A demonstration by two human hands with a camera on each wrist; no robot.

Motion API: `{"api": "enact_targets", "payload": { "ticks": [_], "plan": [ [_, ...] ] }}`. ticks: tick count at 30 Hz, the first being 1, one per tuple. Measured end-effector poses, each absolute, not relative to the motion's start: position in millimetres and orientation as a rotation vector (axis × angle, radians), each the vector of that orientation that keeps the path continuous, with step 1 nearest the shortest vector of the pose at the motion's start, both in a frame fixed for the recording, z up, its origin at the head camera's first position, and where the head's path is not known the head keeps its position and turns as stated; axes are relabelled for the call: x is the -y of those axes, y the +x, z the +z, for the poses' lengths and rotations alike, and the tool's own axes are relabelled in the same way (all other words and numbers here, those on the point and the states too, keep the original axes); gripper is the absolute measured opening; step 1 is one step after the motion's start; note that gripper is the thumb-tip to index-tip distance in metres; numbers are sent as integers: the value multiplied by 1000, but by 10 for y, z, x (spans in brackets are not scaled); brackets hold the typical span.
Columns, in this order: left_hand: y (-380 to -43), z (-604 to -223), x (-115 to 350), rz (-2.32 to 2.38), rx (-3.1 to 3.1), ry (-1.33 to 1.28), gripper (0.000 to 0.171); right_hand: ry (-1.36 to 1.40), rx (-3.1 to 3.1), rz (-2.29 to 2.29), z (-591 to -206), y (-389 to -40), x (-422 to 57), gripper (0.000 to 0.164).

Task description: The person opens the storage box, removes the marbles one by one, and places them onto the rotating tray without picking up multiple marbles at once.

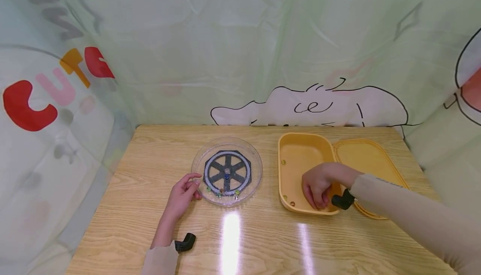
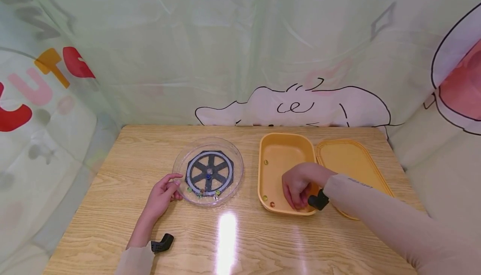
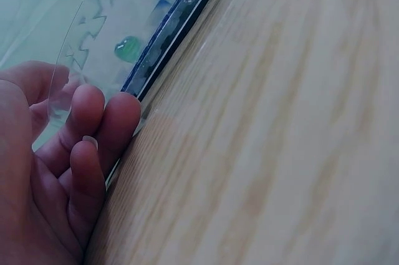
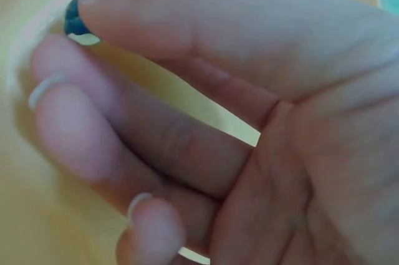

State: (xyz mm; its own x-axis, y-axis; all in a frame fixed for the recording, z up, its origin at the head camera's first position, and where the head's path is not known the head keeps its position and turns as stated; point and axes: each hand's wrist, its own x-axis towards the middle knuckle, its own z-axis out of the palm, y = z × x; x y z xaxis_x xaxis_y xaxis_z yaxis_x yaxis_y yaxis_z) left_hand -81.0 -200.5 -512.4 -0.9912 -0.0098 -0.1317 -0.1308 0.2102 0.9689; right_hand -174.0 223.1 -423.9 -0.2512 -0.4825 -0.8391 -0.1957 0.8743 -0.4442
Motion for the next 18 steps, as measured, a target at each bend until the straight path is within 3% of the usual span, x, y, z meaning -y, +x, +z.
{"api": "enact_targets", "payload": {
  "ticks": [7, 18],
  "plan": [
    [-834, -5187, 2019, 1920, -2358, -169, 25, -567, -1881, -387, -4143, -1792, -2244, 9],
    [-740, -4861, 1934, 1921, -2372, -98, 26, -702, -2003, -511, -3953, -1907, -2278, 17]
  ]
}}
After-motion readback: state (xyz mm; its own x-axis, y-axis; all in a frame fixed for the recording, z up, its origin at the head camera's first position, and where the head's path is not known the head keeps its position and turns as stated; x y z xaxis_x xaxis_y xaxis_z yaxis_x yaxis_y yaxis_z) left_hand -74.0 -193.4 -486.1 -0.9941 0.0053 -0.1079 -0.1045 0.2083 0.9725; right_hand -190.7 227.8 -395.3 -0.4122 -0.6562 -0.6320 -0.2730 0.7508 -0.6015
